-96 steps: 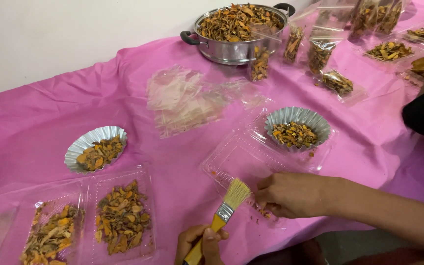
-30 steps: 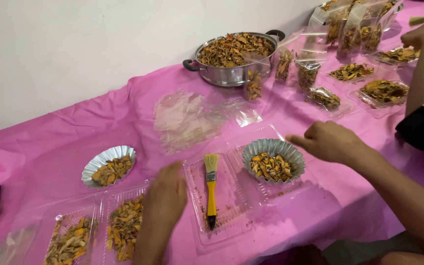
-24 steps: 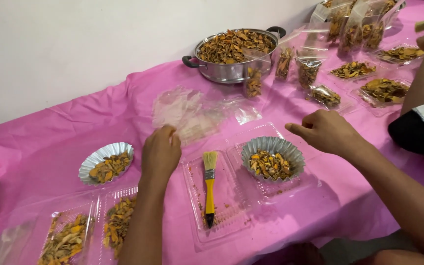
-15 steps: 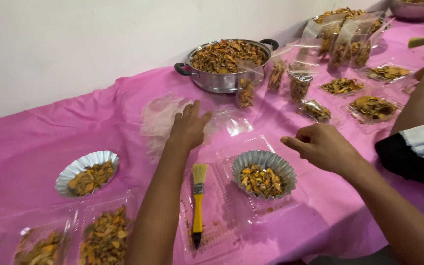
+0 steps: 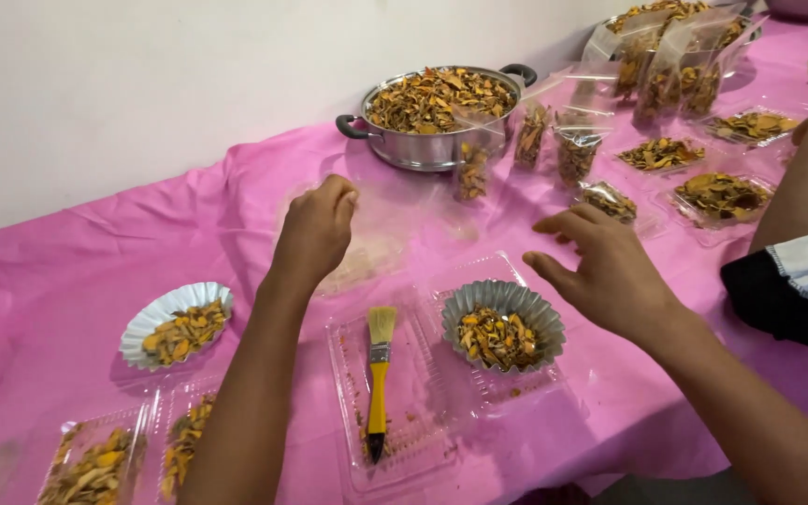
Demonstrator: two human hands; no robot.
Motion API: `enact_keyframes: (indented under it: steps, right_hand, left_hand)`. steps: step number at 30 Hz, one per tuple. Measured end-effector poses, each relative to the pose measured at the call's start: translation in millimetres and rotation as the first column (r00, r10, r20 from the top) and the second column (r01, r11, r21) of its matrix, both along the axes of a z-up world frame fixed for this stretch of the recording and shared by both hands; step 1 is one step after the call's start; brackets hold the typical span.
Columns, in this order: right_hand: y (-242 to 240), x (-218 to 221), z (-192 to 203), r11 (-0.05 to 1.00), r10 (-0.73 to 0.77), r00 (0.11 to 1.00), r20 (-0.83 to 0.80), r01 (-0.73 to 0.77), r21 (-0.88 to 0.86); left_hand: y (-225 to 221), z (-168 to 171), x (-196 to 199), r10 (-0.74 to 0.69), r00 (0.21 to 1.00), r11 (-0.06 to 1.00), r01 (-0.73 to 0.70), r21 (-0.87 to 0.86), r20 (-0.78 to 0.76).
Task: Cleaning and sorting dried tea leaves by hand and placing them into plastic containers.
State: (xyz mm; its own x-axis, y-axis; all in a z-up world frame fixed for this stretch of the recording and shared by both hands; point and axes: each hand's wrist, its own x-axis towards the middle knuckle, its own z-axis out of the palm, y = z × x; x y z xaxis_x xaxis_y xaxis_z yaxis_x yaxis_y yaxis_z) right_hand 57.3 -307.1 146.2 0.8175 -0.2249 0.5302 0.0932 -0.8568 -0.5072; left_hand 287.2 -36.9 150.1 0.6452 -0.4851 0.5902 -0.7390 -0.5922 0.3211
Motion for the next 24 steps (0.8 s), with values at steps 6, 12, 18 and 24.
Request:
enact_keyframes:
  steps: [6, 12, 18, 24]
  right_hand:
    - [36, -11, 19, 0.967, 0.201, 0.98, 0.004, -0.2, 0.156]
    - [55, -11, 16, 0.74, 0.508, 0.841, 0.186, -0.536, 0.405]
    - [64, -15, 16, 0.727, 0.611, 0.653, 0.447, -0.687, 0.012]
    - [58, -22, 5, 0.724, 0.629, 0.602, 0.492, -0.684, -0.089]
  left_hand:
    - [17, 22, -71, -0.357, 0.883, 0.87, 0.196, -0.452, -0.305]
    - [1, -2, -82, -0.66, 0.64, 0.658, 0.24, -0.714, -0.393]
    - [-29, 5, -130, -0.676, 0.4, 0.724, 0.202, -0.66, -0.619]
    - [-41, 9, -150, -0.661, 0.403, 0.737, 0.193, -0.647, -0.633]
